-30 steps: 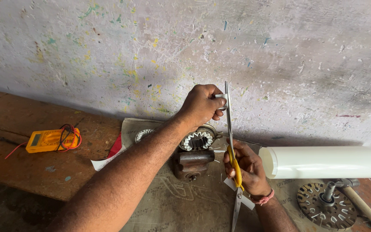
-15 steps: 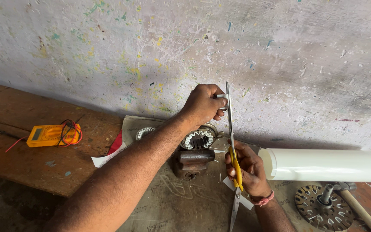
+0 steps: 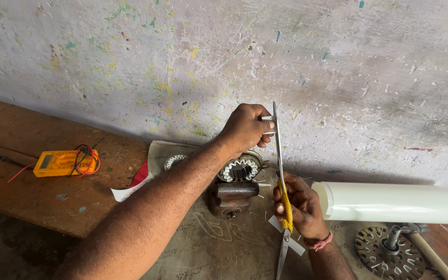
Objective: The person prepares and inserts small paper strips into the slots of a fan motor core using scissors and their hands.
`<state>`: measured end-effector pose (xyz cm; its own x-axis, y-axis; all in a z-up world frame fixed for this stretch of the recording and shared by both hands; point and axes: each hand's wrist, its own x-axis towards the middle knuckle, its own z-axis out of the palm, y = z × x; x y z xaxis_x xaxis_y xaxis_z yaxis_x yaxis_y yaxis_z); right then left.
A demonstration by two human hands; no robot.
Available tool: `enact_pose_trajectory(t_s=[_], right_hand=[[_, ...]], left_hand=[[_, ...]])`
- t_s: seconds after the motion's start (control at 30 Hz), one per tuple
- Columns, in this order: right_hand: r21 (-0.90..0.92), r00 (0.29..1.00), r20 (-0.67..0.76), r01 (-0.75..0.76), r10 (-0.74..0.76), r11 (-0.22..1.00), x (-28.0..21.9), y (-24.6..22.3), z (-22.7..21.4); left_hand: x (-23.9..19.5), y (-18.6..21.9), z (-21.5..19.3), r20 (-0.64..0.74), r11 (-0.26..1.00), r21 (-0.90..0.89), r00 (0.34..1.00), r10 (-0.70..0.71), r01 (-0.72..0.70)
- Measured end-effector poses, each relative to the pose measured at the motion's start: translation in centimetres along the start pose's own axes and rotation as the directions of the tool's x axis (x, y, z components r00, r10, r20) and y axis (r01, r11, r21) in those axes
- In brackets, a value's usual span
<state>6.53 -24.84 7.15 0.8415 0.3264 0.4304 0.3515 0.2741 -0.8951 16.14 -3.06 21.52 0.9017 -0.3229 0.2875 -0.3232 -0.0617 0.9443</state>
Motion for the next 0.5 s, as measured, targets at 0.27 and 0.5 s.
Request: enact_pose_trajectory(t_s=[0.27, 0.5], right_hand=[[-0.038, 1.0, -0.007, -0.016, 0.016, 0.999, 0.0, 0.02, -0.11], [-0.003, 0.998, 0.011, 0.067, -0.067, 0.998, 0.24, 0.36, 0.07]], left_hand=[[0.14, -0.03, 0.06, 0.004, 1.0, -0.001, 1.0, -0.011, 0.011], [0.14, -0.01, 0.12, 0.086, 0.999, 0.05, 0.996, -0.022, 0.017]])
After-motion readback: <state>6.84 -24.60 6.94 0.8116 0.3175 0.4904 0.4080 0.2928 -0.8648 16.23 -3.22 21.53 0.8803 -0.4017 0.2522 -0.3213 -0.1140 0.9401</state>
